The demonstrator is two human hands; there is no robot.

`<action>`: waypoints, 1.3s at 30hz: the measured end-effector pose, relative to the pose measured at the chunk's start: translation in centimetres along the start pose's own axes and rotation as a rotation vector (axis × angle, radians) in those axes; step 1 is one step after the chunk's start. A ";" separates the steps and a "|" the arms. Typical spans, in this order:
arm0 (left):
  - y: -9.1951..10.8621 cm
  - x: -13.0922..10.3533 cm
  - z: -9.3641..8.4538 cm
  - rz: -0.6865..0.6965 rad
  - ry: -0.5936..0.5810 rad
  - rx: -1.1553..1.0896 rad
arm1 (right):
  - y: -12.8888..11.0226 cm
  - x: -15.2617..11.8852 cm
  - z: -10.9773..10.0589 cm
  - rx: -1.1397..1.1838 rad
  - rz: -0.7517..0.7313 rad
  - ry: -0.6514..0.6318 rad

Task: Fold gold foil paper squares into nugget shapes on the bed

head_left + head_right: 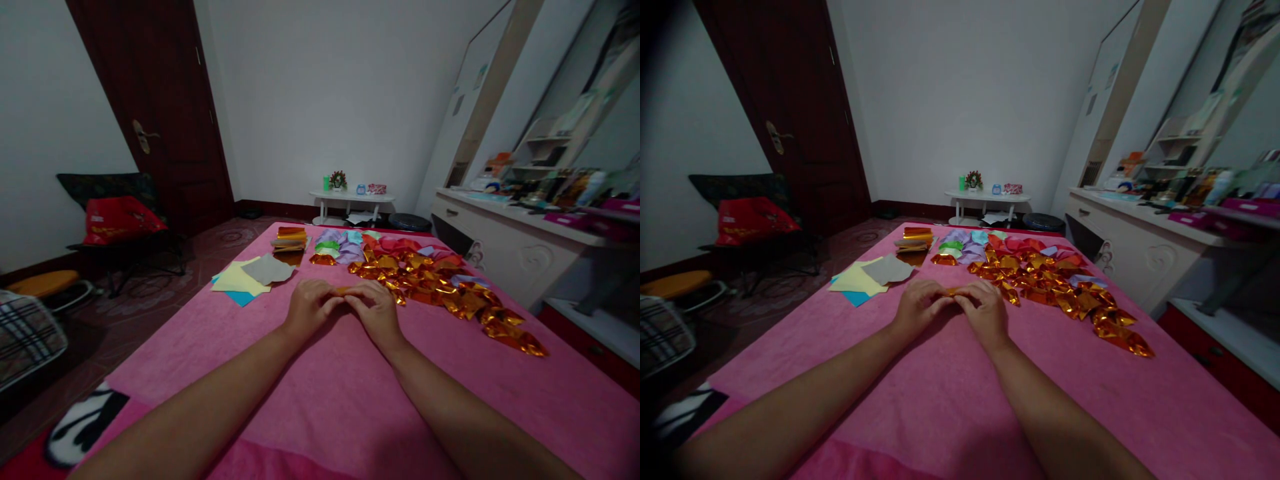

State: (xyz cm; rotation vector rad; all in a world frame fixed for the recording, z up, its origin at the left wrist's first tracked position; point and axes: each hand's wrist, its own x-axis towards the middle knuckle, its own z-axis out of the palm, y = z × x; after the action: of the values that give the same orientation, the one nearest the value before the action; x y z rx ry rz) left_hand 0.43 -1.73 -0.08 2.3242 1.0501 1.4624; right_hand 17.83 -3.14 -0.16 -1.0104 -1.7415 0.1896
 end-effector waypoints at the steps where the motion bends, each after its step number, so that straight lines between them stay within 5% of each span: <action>1: 0.1 -0.1 0.0 0.035 -0.024 0.053 | -0.1 -0.1 0.0 -0.052 -0.027 -0.023; 9: -0.5 0.3 -0.7 0.179 -0.082 0.187 | 0.1 0.0 -0.4 -0.233 -0.195 -0.149; 16: -1.8 0.7 -1.5 0.277 -0.044 0.228 | 1.5 0.2 -1.3 -0.269 -0.245 -0.007; 21: -4.4 1.3 -3.3 0.101 0.114 0.177 | 2.5 0.6 -2.2 -0.262 -0.115 0.218; 24: -4.0 1.1 -2.9 -0.012 0.106 0.076 | 2.1 0.8 -2.2 -0.279 -0.120 0.275; 31: 1.7 0.6 0.6 -0.258 -0.198 -0.508 | -0.3 -0.1 -0.8 -0.379 -0.300 0.053; 39: 1.4 0.7 0.9 -0.344 -0.019 -0.669 | -2.5 -0.4 -0.4 -0.122 -0.230 -0.211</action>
State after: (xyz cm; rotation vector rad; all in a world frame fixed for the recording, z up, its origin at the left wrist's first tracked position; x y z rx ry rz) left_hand 2.04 -2.08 0.67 1.6010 0.7466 1.3730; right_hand 16.84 -5.06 1.13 -0.8935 -2.0675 0.0442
